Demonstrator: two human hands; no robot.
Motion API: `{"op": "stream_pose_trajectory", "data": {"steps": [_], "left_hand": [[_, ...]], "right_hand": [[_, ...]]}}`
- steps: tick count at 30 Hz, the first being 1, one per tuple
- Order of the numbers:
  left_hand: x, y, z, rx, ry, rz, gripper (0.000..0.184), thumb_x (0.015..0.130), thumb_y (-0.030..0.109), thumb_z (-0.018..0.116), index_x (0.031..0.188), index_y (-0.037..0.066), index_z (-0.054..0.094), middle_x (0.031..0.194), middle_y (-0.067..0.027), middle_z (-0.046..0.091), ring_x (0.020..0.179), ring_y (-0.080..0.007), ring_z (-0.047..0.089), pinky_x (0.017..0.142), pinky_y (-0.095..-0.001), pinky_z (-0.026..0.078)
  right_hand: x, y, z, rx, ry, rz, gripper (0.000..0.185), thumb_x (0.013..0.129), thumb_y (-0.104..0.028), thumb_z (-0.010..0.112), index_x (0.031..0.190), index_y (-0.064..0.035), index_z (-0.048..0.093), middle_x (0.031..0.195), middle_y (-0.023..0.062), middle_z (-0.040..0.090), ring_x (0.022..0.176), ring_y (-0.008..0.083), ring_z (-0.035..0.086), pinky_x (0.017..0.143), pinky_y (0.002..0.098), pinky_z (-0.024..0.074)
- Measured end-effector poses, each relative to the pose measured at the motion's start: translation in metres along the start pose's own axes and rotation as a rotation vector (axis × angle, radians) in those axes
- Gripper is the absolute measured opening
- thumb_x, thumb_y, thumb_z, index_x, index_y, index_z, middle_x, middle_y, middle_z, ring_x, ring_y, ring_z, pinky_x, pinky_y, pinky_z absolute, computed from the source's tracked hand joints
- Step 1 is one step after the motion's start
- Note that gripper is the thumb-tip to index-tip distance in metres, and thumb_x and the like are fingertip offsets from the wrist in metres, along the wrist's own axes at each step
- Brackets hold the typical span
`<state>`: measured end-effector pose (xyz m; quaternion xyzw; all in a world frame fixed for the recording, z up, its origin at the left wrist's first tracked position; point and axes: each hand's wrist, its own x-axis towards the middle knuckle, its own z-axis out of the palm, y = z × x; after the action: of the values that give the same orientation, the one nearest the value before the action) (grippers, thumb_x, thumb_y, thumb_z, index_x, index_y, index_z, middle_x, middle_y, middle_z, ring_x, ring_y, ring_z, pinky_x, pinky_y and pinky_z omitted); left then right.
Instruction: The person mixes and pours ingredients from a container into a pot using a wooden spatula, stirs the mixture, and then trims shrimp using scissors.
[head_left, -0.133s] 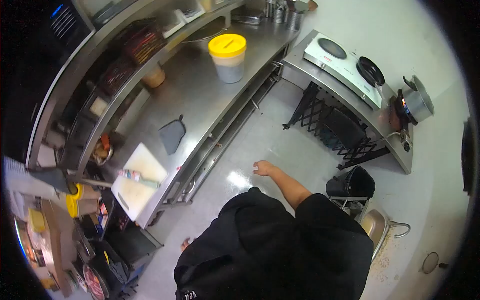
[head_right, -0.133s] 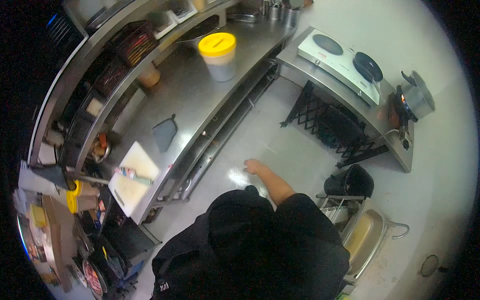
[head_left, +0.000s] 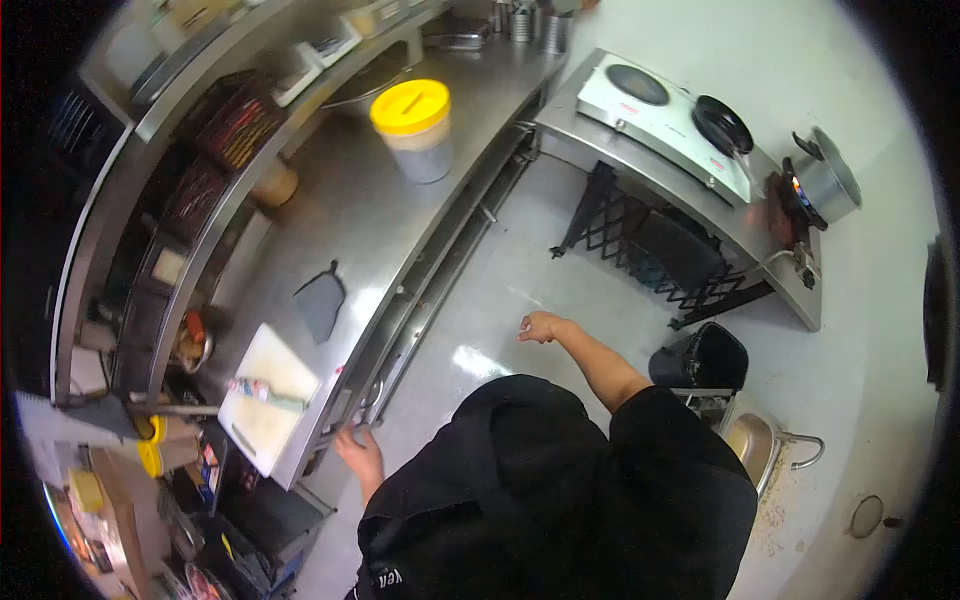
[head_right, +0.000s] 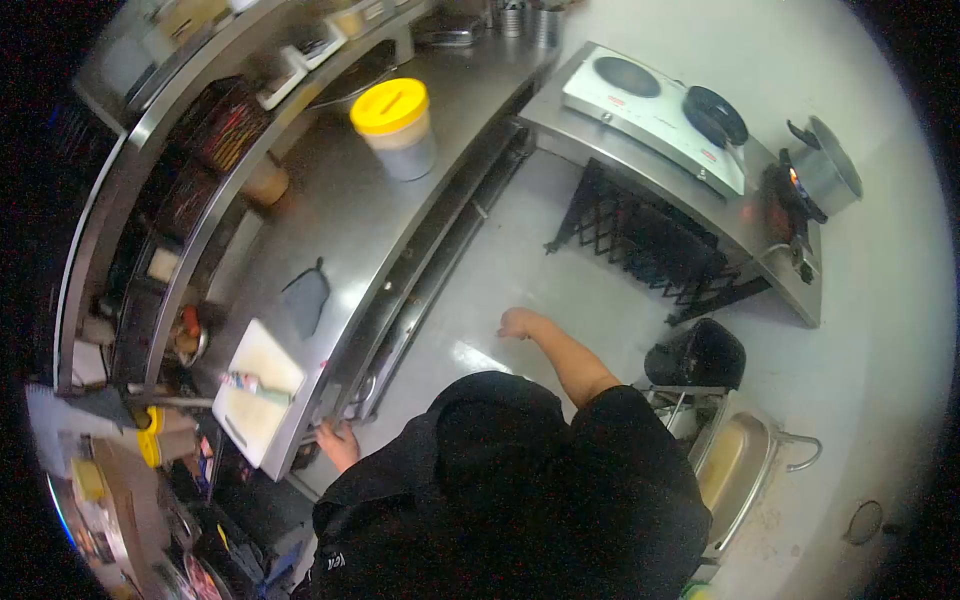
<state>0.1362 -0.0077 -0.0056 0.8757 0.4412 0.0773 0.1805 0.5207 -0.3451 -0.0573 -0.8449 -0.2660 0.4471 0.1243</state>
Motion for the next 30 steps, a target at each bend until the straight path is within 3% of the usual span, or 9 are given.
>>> {"op": "stream_pose_trajectory", "data": {"steps": [1, 3, 7, 10, 16, 19, 22, 25, 30], "left_hand": [[0.030, 0.021, -0.002, -0.118, 0.199, 0.232, 0.052, 0.081, 0.011, 0.063, 0.127, -0.002, 0.042, 0.120, -0.0227, 0.047, 0.110, -0.0379, 0.047, 0.096, -0.0478, 0.035], [0.096, 0.062, -0.014, -0.209, 0.377, 0.287, 0.048, 0.083, 0.004, 0.058, 0.127, -0.003, 0.041, 0.119, -0.0232, 0.047, 0.105, -0.0377, 0.050, 0.091, -0.0459, 0.040], [0.172, 0.172, -0.041, -0.543, 0.282, 0.358, 0.046, 0.088, 0.001, 0.052, 0.132, -0.001, 0.039, 0.128, -0.0196, 0.046, 0.107, -0.0314, 0.054, 0.091, -0.0393, 0.044], [0.212, 0.259, -0.062, -0.616, 0.258, 0.515, 0.046, 0.089, 0.001, 0.052, 0.133, -0.001, 0.039, 0.131, -0.0181, 0.047, 0.117, -0.0288, 0.051, 0.099, -0.0377, 0.040], [0.320, 0.407, -0.084, -0.621, 0.316, 0.865, 0.036, 0.091, 0.007, 0.054, 0.126, 0.000, 0.048, 0.125, -0.0173, 0.052, 0.116, -0.0299, 0.051, 0.099, -0.0389, 0.040], [0.372, 0.469, -0.084, -0.476, 0.053, 1.005, 0.021, 0.092, 0.011, 0.052, 0.108, -0.002, 0.057, 0.111, -0.0171, 0.058, 0.105, -0.0348, 0.055, 0.092, -0.0384, 0.042], [0.422, 0.517, -0.062, -0.409, -0.054, 1.079, 0.028, 0.091, 0.013, 0.053, 0.114, -0.003, 0.056, 0.115, -0.0200, 0.056, 0.109, -0.0353, 0.054, 0.094, -0.0393, 0.042], [0.472, 0.534, -0.018, -0.252, -0.335, 0.880, 0.042, 0.091, 0.022, 0.055, 0.123, -0.006, 0.051, 0.117, -0.0273, 0.057, 0.107, -0.0400, 0.056, 0.092, -0.0424, 0.044], [0.495, 0.543, 0.014, 0.020, -0.536, 0.745, 0.050, 0.092, 0.038, 0.047, 0.112, -0.007, 0.057, 0.117, -0.0300, 0.056, 0.111, -0.0423, 0.053, 0.096, -0.0451, 0.041]], "right_hand": [[-0.013, 0.006, -0.018, 0.112, -0.073, 0.082, 0.069, 0.076, -0.053, 0.068, 0.122, -0.0029, 0.055, 0.083, 0.0155, 0.066, 0.065, 0.0242, 0.064, 0.058, 0.0355, 0.0519], [-0.015, 0.013, -0.047, 0.161, -0.030, 0.056, 0.071, 0.075, -0.054, 0.068, 0.122, -0.0027, 0.055, 0.081, 0.0146, 0.066, 0.063, 0.0225, 0.064, 0.057, 0.0337, 0.0511], [-0.011, 0.009, -0.132, 0.170, 0.200, -0.145, 0.079, 0.072, -0.061, 0.068, 0.124, -0.0026, 0.055, 0.078, 0.0130, 0.066, 0.060, 0.0217, 0.062, 0.061, 0.0350, 0.0501], [0.010, -0.022, -0.187, 0.059, 0.446, -0.304, 0.078, 0.072, -0.062, 0.066, 0.122, -0.0026, 0.056, 0.113, 0.0190, 0.061, 0.108, 0.0331, 0.057, 0.093, 0.0408, 0.0446], [0.045, -0.105, -0.266, 0.150, 0.479, -0.346, 0.094, 0.069, -0.053, 0.074, 0.136, 0.0012, 0.037, 0.132, 0.0238, 0.045, 0.120, 0.0362, 0.047, 0.100, 0.0398, 0.0404], [0.065, -0.126, -0.307, 0.117, 0.589, -0.363, 0.109, 0.066, -0.051, 0.077, 0.142, 0.0047, 0.022, 0.139, 0.0274, 0.033, 0.126, 0.0388, 0.039, 0.105, 0.0386, 0.0359], [0.091, -0.127, -0.340, 0.146, 0.698, -0.363, 0.119, 0.064, -0.053, 0.078, 0.143, 0.0075, 0.013, 0.142, 0.0305, 0.028, 0.130, 0.0413, 0.035, 0.109, 0.0387, 0.0321], [0.104, -0.123, -0.357, 0.135, 0.789, -0.429, 0.125, 0.062, -0.055, 0.079, 0.143, 0.0087, 0.009, 0.144, 0.0311, 0.024, 0.132, 0.0409, 0.031, 0.110, 0.0394, 0.0291], [0.124, -0.114, -0.386, 0.149, 0.634, -0.470, 0.130, 0.062, -0.062, 0.075, 0.144, 0.0092, 0.002, 0.151, 0.0290, 0.007, 0.141, 0.0366, 0.012, 0.116, 0.0374, 0.0143]]}}
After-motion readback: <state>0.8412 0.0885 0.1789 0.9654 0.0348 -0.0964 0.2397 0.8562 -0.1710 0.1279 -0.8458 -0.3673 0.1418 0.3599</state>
